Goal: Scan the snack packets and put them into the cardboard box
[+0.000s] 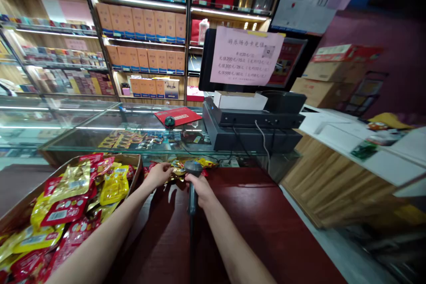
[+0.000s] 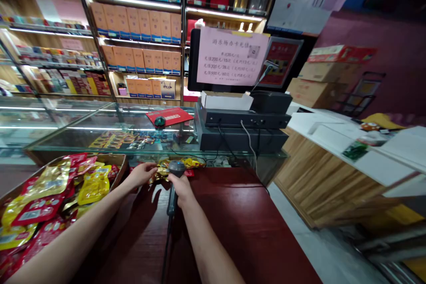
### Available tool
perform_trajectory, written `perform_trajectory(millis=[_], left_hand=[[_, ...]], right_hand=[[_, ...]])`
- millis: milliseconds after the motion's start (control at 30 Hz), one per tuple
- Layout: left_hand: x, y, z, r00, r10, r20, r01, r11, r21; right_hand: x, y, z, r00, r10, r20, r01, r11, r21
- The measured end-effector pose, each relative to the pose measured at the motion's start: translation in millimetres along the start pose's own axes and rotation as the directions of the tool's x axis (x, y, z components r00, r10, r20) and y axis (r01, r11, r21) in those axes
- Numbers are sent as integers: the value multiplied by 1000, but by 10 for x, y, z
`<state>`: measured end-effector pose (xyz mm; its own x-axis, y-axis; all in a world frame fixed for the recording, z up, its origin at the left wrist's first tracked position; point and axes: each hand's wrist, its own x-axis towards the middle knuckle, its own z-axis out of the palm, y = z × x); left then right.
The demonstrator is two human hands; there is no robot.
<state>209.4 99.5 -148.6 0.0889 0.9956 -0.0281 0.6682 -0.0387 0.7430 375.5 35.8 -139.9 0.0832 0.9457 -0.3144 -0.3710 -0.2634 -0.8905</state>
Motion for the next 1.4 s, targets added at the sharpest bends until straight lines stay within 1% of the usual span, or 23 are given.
perform_trajectory(millis=[133,233,333,433,533,633,733,800,833,900,1000,1067,1133,1167,1200,1267,1333,1400], left_hand=[[-17,-36,24,999,42,-25,-40,996,79],[-45,-6,58,997,73,-6,-73,996,56],[-70,23,66,996,87,-1,-87,995,53],[-95,16,56,996,79,43,-82,994,74],[-131,-12,74,988,91,124,-95,995,20],[-171,-42,139,984,87,158,-88,996,4],[-198,-70,228,994,29,109,-32,999,26],[-214,-77,278,995,-43,88,45,998,-31],[-224,-72,294,992,-70,102,79,993,-82],[-250,-43,301,985,-89,148,119,972,-203],[-301,31,237,968,-75,240,166,909,-383],[-334,76,165,946,-55,318,204,865,-459],[-357,101,102,921,-44,388,247,835,-491],[-364,105,81,912,-49,407,265,828,-495],[-367,103,69,905,-57,421,283,819,-498],[-363,89,68,894,-71,442,312,807,-501],[-354,72,85,889,-82,450,326,803,-499],[-347,62,101,883,-86,462,337,801,-495]], right_hand=[[78,96,98,1000,23,5,-24,997,70],[117,139,139,998,64,8,-65,990,126],[125,163,134,995,95,15,-96,984,153],[71,180,57,993,113,21,-115,974,196],[-60,202,-77,990,132,55,-142,953,267],[-229,222,-207,989,114,91,-133,961,244],[-368,229,-269,993,68,96,-86,977,193],[-425,230,-266,996,30,89,-45,985,169],[-445,231,-256,996,12,87,-25,988,152],[-475,233,-228,997,-24,71,17,995,98],[-533,224,-193,995,-94,21,94,996,2],[-602,208,-182,990,-138,22,139,990,-37],[-705,196,-176,986,-162,32,163,985,-63],[-768,198,-174,987,-158,24,159,984,-75],[-835,208,-170,992,-127,16,128,988,-88],[-972,254,-160,1000,-13,26,16,994,-104],[-1096,325,-141,994,86,63,-78,990,-115],[-1189,396,-117,992,101,74,-91,987,-132]])
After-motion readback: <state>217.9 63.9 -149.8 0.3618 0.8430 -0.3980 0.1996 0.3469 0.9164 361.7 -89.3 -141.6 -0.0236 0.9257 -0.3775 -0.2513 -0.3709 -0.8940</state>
